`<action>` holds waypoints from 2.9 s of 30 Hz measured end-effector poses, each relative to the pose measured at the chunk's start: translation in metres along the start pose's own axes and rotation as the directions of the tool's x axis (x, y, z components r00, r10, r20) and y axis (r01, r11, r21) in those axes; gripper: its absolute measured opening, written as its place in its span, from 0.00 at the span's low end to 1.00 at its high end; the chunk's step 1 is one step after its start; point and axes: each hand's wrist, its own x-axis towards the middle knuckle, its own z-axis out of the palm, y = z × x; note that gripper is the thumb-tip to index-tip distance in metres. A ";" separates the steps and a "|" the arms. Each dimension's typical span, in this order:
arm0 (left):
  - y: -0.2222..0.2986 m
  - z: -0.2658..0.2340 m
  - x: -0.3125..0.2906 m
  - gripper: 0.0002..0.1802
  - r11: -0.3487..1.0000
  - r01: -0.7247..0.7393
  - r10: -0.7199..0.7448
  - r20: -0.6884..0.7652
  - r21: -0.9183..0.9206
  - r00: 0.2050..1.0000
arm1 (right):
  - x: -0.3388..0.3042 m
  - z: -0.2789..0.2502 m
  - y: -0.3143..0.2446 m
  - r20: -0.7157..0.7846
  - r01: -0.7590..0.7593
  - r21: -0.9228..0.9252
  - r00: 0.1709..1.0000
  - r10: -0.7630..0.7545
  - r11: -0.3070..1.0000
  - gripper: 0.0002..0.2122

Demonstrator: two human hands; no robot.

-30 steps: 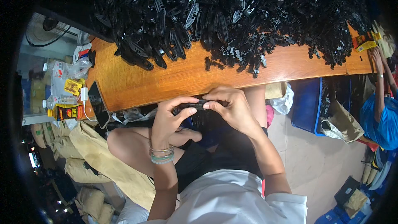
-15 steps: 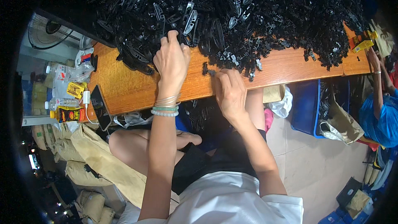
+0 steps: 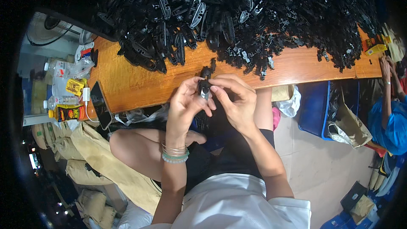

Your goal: The person repeatedly picks up plastic parts from piles on the table and fits them together by hand.

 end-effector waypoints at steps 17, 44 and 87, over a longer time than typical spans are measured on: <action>0.016 -0.010 -0.014 0.12 0.957 -0.098 0.096 0.021 0.274 0.995 | 0.014 -0.010 -0.022 0.349 0.577 -0.371 0.813 -0.466 0.728 0.13; 0.026 -0.024 0.064 0.09 0.009 0.055 0.665 -0.047 0.998 0.745 | 0.027 0.022 0.015 0.077 0.202 -0.805 0.968 -0.238 0.558 0.07; 0.032 -0.003 -0.019 0.09 0.893 -0.039 0.122 -0.157 0.448 0.980 | 0.011 -0.006 -0.028 0.434 0.645 -0.429 0.762 -0.481 0.633 0.13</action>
